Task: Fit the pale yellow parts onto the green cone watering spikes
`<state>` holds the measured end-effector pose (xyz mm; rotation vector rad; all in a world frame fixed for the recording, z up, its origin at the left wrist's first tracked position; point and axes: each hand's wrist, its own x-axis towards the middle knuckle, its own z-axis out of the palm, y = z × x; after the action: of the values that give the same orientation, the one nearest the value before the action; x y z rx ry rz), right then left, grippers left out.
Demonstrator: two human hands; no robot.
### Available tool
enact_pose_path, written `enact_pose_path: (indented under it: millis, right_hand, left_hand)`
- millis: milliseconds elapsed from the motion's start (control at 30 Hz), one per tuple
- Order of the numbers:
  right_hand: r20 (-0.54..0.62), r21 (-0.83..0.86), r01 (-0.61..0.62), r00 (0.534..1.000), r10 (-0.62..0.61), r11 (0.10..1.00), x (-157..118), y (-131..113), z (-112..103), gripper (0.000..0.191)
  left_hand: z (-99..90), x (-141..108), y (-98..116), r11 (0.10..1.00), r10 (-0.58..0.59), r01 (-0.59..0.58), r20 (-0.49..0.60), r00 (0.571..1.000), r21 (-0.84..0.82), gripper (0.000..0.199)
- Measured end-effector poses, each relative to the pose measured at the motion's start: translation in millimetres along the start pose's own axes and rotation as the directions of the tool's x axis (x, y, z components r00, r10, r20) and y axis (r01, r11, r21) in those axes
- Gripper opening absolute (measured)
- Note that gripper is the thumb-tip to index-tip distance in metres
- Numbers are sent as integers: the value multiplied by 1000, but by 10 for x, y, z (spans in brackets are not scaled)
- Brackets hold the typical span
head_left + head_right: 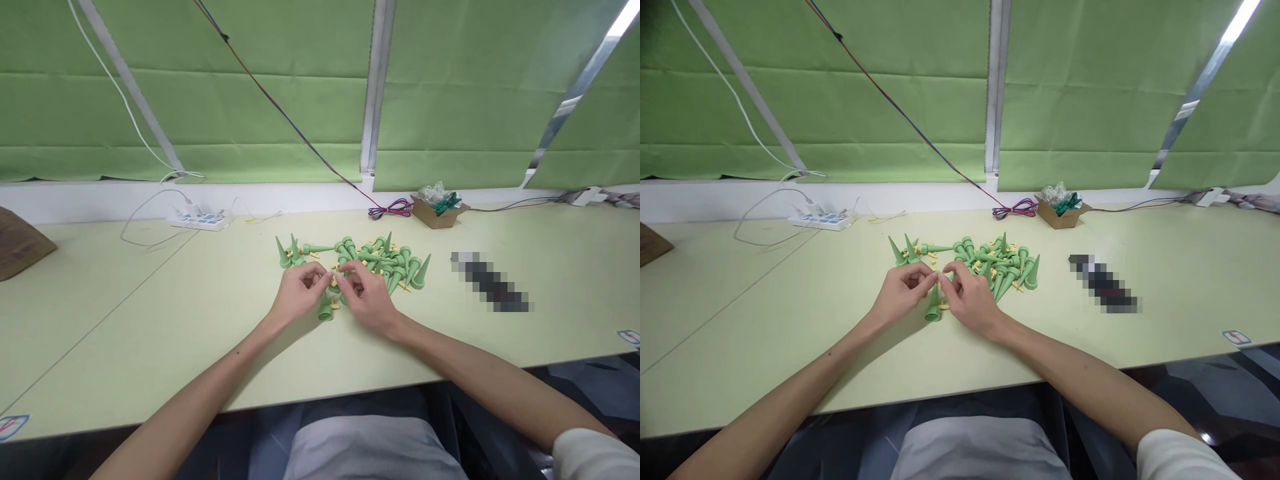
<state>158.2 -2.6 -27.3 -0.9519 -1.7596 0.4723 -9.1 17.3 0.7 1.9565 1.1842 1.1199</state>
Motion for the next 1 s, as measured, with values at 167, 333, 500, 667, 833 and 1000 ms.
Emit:
enact_pose_path:
  millis: [167,333,500,667,833,1000]
  right_hand:
    - [-9,12,-19,1000,19,1000,4,-19,-10,18]
    - [1,-2,-13,1000,13,1000,11,-35,-23,15]
    - [-7,-13,29,1000,-29,1000,11,-58,-18,13]
    - [7,-11,60,998,-59,998,5,-49,-5,11]
    - [-36,-49,61,997,-62,997,2,-45,-6,11]
    - [-75,-64,38,996,-42,997,4,-56,-9,13]
  left_hand:
    - [-47,-13,37,961,-62,89,111,992,-261,31]
    - [-67,-8,11,927,-88,127,123,988,-353,32]
    - [-57,-1,6,917,-111,146,113,987,-370,32]
    - [-53,-2,20,925,-113,148,120,986,-351,36]
    - [-40,7,34,937,-134,159,98,986,-313,40]
    - [-16,8,3,991,-114,116,36,993,-62,52]
